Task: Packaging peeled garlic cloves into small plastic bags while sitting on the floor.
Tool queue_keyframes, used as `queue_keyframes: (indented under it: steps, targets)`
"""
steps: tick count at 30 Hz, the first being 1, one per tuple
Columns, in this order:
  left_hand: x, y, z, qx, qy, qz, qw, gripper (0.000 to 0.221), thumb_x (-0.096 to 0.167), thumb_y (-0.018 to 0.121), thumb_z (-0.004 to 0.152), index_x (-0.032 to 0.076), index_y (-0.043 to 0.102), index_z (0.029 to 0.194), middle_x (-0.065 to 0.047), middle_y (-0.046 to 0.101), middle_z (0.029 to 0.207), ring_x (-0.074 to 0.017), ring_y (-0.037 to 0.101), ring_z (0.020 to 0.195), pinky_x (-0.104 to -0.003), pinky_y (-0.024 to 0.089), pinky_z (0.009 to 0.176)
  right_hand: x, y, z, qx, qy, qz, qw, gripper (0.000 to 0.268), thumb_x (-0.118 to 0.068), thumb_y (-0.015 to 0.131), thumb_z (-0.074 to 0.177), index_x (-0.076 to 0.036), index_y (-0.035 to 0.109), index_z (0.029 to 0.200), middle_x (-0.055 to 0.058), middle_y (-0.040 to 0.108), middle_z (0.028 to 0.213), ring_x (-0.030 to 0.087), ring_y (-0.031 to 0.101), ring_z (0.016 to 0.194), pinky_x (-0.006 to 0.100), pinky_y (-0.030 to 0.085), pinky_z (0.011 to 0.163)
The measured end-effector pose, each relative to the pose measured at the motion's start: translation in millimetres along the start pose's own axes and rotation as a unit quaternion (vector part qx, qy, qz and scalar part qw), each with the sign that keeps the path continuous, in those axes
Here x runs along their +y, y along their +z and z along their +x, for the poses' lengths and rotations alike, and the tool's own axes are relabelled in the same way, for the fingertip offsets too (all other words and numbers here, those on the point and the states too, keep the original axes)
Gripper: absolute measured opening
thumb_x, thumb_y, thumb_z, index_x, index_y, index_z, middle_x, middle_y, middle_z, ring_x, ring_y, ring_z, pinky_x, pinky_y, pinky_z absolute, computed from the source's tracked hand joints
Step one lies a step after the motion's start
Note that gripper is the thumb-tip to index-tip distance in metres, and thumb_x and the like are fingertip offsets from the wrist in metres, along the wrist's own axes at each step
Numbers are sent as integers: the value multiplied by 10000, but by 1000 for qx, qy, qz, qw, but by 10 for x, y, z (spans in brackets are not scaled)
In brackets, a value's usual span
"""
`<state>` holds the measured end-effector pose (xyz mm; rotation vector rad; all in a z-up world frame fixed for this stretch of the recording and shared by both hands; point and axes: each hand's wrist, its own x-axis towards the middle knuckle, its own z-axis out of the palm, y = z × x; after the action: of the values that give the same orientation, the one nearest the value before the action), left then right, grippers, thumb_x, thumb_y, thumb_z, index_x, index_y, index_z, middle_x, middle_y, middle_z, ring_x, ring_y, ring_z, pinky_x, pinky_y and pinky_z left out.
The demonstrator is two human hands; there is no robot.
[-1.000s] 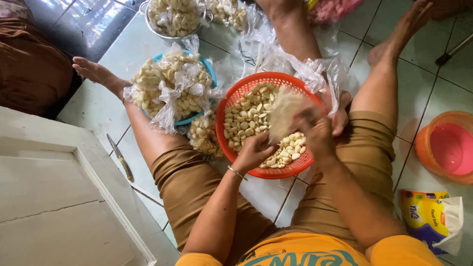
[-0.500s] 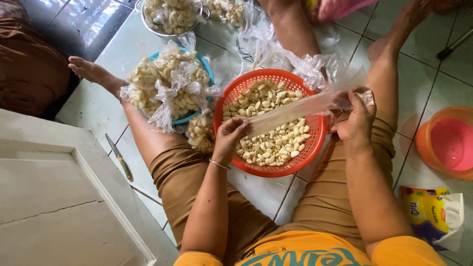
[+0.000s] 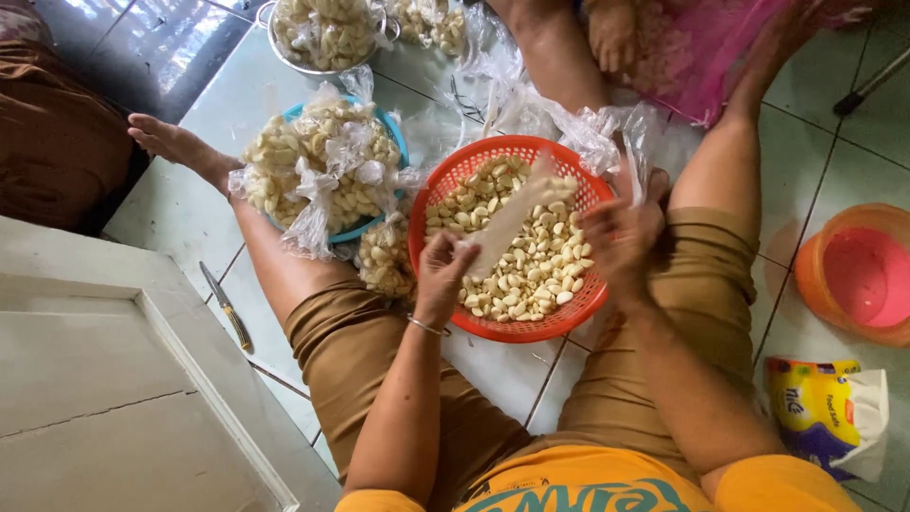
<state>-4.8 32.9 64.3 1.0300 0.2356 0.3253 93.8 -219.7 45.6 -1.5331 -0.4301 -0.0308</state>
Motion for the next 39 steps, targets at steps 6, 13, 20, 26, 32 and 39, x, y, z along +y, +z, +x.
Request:
queue_keyframes:
  steps: [6,13,20,26,32,39]
  targets:
    - [-172,258,-192,-59,-76,-44,994,243,-22,777,867,70,614,712,66,503,626,-11,452,573,-143,408,531,-288,848,-278,-165,165,-17,972,262,-188,914,788,-98,706,920,-31,667,790,70,643,757,261,566,746]
    - [-389,-33,-83,-51,-65,-69,994,279,195,720,979,120,573,754,38,559,656,-31,505,609,-184,399,589,-123,560,-147,-151,153,-116,970,196,-106,784,865,-101,667,1022,10,644,709,90,609,651,252,530,599]
    - [-336,56,-56,-124,-5,174,977,232,88,807,848,73,611,971,-16,536,651,-109,519,617,-241,393,587,52,700,-193,-7,210,144,967,242,2,577,899,-48,638,1128,22,618,888,107,680,736,258,612,672]
    - [-566,55,-68,-31,-50,77,995,55,102,647,983,84,596,987,-14,633,808,-109,621,759,-252,511,735,-35,707,-215,-95,235,158,954,345,-15,608,851,-48,591,1194,14,586,774,70,605,640,193,531,566]
    - [-413,140,-139,-70,-116,-3,991,160,74,713,874,88,572,948,9,601,798,-105,622,741,-235,509,714,89,770,-205,-76,228,69,968,261,-2,536,937,-42,672,1156,52,613,719,89,609,596,235,572,525]
    - [-591,57,-85,-45,1,303,952,250,171,780,861,129,597,1026,-38,548,583,-180,508,549,-332,366,543,4,771,-263,5,300,244,922,295,-12,537,879,-65,583,1166,12,604,926,91,648,796,230,608,713]
